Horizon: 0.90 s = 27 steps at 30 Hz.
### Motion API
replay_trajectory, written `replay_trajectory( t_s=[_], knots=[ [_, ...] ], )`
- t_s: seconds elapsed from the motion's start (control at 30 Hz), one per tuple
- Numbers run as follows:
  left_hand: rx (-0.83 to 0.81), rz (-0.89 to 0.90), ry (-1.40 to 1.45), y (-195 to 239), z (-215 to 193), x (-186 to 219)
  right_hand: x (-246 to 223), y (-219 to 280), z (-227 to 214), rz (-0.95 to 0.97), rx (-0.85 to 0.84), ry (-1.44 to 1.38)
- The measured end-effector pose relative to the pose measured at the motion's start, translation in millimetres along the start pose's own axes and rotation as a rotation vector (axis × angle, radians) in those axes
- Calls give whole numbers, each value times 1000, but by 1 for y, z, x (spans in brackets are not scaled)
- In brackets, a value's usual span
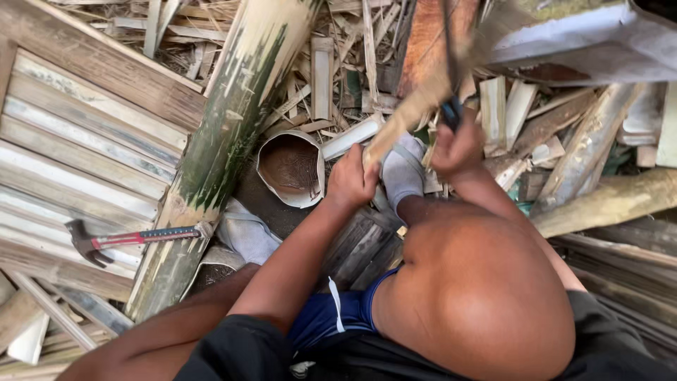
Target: The person splits bamboo strips using a machete and secures them to a bamboo frame with a hammer and nails. They repeatedly position the strips and hammer nails to attach them to the structure.
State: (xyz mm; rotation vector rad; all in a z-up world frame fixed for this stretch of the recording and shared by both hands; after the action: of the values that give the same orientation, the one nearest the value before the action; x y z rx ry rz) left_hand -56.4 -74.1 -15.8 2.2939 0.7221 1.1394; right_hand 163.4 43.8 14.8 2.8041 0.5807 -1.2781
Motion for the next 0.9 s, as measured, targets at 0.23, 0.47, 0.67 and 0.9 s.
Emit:
replay_trajectory(
  t_s=[0.23,0.47,0.67,0.9],
  knots=[
    [-32,64,39,-4,-11,18,3,2,2,-13,33,159],
    [-164,-64,6,-20,38,-28,18,18,23,83,-66,160],
    [-59,146,35,-13,24,-23,8,17,3,-7,26,32],
    [-356,-190,282,-61,55,-62,63,11,43,162,-125,116]
  ],
)
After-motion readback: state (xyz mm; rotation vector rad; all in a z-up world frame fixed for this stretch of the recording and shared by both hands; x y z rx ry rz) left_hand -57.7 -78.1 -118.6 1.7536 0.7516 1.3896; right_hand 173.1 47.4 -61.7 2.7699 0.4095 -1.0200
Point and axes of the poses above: each hand's wrist, its own y-axis away from the middle knuckle, its own z-axis out of the palm, x = y × z, the point moved 10 cm from there along -y, towards the middle knuckle, and after that the axes turned 11 degrees about -z, right-handed, at the moved point
